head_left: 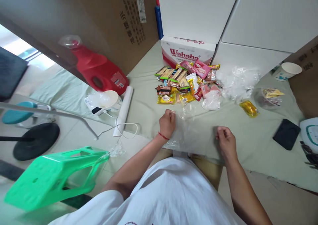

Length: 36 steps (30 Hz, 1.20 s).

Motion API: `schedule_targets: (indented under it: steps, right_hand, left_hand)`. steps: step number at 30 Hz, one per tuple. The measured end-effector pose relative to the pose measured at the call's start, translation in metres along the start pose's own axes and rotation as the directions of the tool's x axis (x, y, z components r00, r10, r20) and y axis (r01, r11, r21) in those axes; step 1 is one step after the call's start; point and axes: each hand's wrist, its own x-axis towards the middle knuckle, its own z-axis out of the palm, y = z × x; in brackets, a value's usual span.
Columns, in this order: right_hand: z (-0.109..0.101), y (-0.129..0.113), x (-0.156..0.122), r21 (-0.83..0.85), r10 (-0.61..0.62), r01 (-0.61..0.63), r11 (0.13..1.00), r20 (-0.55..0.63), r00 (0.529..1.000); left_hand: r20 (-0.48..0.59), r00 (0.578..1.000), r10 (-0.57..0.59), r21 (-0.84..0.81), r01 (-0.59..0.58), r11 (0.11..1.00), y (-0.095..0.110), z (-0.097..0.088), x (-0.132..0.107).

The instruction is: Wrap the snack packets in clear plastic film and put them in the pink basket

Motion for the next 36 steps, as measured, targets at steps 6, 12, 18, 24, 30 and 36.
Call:
schedule_targets:
  steps: [6, 12, 18, 24, 30, 36]
  right_hand:
    - [0.043, -0.055, -0.013, -0.217, -0.293, 0.386, 0.897, 0.362, 0.885]
    - [0.047, -0.039, 0.002, -0.247, -0.116, 0.166, 0.955, 0.204, 0.972]
    - [0.006, 0.003, 0.010, -0.205, 0.125, -0.104, 0.973, 0.092, 0.988]
    - [0.006, -0.001, -0.001, -0.228, 0.177, -0.148, 0.962, 0.111, 0.978]
    - [-0.032, 0.009, 0.002, -0.386, 0.114, -0.047, 0.921, 0.153, 0.982]
    - [-0.054, -0.050, 0.076, -0.752, -0.506, 0.418, 0.510, 0.131, 0.853]
  left_hand:
    - [-0.043, 0.992, 0.116, -0.107, -0.120, 0.987, 0.025, 0.012, -0.018]
    - [-0.077, 0.996, -0.043, -0.076, 0.037, 0.996, 0.007, 0.000, -0.001]
    - [-0.008, 0.978, -0.206, 0.006, 0.206, 0.978, -0.022, -0.007, 0.011]
    - [-0.150, 0.961, 0.233, 0.196, -0.202, 0.959, 0.002, -0.016, -0.010]
    - [0.359, 0.826, 0.435, 0.235, -0.530, 0.815, 0.006, 0.007, -0.008]
    - [0.448, 0.781, 0.435, 0.274, -0.583, 0.765, -0.013, 0.016, 0.001]
